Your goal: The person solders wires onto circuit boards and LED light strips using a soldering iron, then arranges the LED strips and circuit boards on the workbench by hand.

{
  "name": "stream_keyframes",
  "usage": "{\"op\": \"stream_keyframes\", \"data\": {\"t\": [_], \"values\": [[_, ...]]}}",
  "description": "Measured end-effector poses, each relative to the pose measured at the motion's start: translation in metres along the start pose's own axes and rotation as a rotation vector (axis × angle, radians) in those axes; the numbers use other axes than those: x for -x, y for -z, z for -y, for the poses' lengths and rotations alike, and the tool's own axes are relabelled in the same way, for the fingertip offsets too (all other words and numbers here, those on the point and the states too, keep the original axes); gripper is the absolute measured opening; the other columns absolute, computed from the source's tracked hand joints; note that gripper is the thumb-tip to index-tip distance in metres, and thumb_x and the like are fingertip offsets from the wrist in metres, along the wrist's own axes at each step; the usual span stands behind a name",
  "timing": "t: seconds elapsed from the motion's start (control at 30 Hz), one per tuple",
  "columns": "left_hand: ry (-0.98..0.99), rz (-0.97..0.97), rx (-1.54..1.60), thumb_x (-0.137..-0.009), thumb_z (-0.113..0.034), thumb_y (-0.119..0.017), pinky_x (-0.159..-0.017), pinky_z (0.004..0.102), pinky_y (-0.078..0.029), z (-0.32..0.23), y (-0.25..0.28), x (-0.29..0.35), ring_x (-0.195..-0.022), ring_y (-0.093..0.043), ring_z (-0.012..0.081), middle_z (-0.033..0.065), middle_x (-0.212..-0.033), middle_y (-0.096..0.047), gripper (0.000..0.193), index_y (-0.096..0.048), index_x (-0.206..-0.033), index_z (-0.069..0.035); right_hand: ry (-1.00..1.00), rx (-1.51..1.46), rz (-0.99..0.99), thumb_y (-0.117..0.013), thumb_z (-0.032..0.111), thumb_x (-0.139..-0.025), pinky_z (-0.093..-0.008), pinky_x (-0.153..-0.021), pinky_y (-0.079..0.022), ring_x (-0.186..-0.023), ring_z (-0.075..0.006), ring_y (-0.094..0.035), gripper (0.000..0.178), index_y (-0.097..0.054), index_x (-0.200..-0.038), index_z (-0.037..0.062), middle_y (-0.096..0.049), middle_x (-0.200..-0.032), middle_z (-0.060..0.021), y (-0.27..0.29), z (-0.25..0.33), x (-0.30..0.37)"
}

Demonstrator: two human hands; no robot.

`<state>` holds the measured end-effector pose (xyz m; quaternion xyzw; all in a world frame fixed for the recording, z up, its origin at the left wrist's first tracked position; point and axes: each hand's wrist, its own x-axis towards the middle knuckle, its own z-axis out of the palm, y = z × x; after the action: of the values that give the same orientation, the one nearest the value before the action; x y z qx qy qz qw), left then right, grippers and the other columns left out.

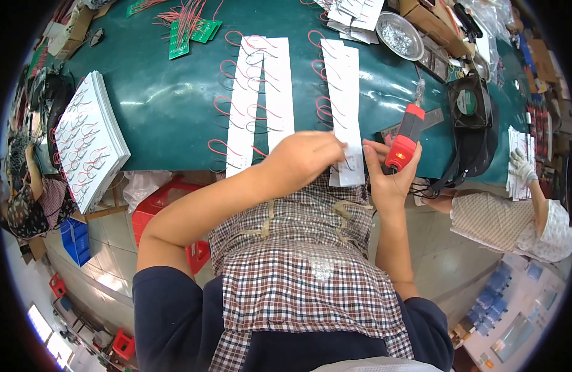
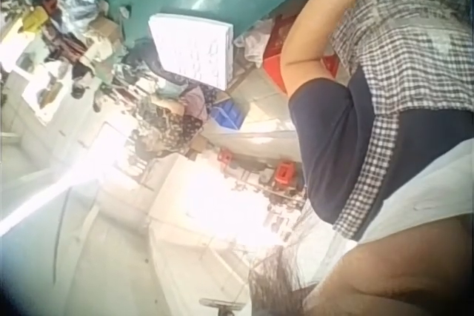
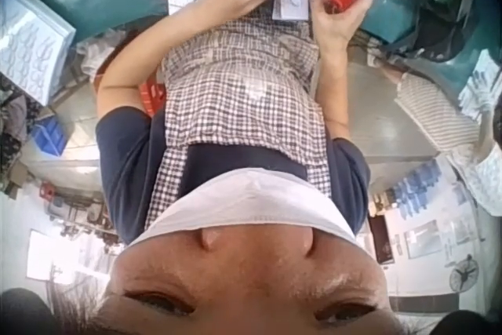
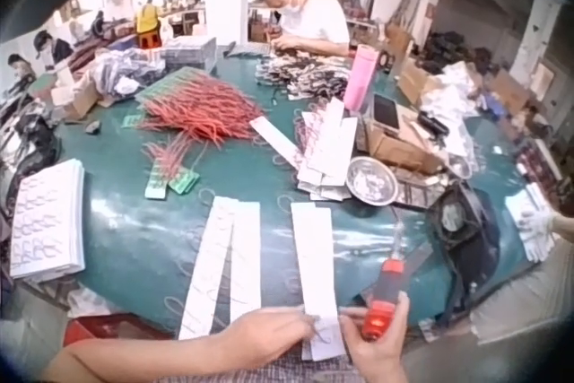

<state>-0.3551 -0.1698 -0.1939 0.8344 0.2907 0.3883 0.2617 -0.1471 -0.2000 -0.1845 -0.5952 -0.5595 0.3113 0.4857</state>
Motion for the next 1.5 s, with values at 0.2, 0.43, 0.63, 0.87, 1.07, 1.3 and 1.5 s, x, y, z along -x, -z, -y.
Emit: {"op": "stream_keyframes", "data": {"t": [0.2,0.43,0.63,0.87,1.07,1.3,1.5], "values": [[-0.179,-0.01,0.03,-0.08,-0.01,-0.065,-0.083,0.0379,-0.057,-0.01,-0.015,-0.008,-0.098,-0.068,0.0284,0.0108,-0.103,-0.069,0.013,-0.062,-0.092,-0.006,-0.115,-0.18,-0.043,-0.078,-0.001,-0.082,-0.0263,-0.07,-0.054,-0.086,-0.0174,-0.069,0.061,-0.034,-0.124,-0.0001,-0.066,-0.099,-0.0129,-0.002,0.002,0.006],[-0.208,-0.116,0.099,-0.076,-0.008,-0.069,-0.087,0.0394,-0.055,-0.014,-0.014,-0.011,-0.096,-0.068,0.028,0.0087,-0.1,-0.067,0.016,-0.063,-0.092,-0.009,-0.213,-0.263,-0.024,-0.073,-0.006,-0.085,-0.0231,-0.066,-0.05,-0.076,-0.0102,-0.065,0.056,-0.037,-0.125,0.004,-0.07,-0.094,-0.0087,0.011,0.004,0.017],[0.054,0.104,-0.149,-0.08,-0.012,-0.073,-0.103,0.0488,-0.045,-0.005,0.01,-0.029,-0.118,-0.059,0.0272,0.0094,-0.12,-0.06,0.029,-0.061,-0.106,-0.008,-0.047,-0.11,-0.189,-0.07,0.001,-0.091,-0.022,-0.069,-0.045,-0.074,-0.0064,-0.057,0.023,-0.056,-0.109,0.0006,-0.064,-0.086,-0.0016,0.039,0.011,0.009],[0.021,0.415,-0.51,-0.088,-0.049,-0.064,-0.119,0.0545,-0.023,0.027,0.013,-0.011,-0.147,-0.031,0.028,0.0063,-0.16,-0.033,0.064,-0.047,-0.147,-0.03,-0.078,-0.179,-0.179,-0.07,-0.006,-0.088,-0.0229,-0.072,-0.049,-0.079,-0.0075,-0.061,0.046,-0.043,-0.124,0.003,-0.066,-0.091,-0.0063,0.033,-0.004,0.016],[0.125,0.445,-0.612,-0.088,-0.05,-0.063,-0.119,0.0579,-0.02,0.032,0.053,0.014,-0.149,-0.028,0.0271,0.0031,-0.16,-0.032,0.067,-0.044,-0.149,-0.032,-0.108,-0.118,-0.104,-0.07,-0.005,-0.088,-0.0251,-0.073,-0.051,-0.079,-0.0102,-0.063,0.053,-0.037,-0.129,0.0027,-0.067,-0.092,-0.0091,0.0,-0.018,0.021],[0.192,0.38,-0.559,-0.087,-0.054,-0.064,-0.119,0.0573,-0.022,0.029,0.056,0.027,-0.147,-0.031,0.0267,0.0041,-0.159,-0.035,0.069,-0.047,-0.146,-0.022,0.218,0.325,-0.064,-0.081,0.003,-0.077,-0.0307,-0.075,-0.052,-0.086,-0.0211,-0.064,0.055,-0.045,-0.119,0.0027,-0.057,-0.107,-0.0124,-0.026,-0.003,0.002],[0.205,0.299,-0.451,-0.084,-0.049,-0.07,-0.118,0.0569,-0.023,0.027,0.053,0.026,-0.146,-0.033,0.0281,0.0054,-0.158,-0.035,0.072,-0.048,-0.144,-0.017,0.326,0.498,-0.022,-0.082,0.003,-0.066,-0.0434,-0.071,-0.055,-0.094,-0.0382,-0.061,0.063,-0.047,-0.118,0.0019,-0.051,-0.113,-0.0178,-0.038,-0.001,0.002]]}}
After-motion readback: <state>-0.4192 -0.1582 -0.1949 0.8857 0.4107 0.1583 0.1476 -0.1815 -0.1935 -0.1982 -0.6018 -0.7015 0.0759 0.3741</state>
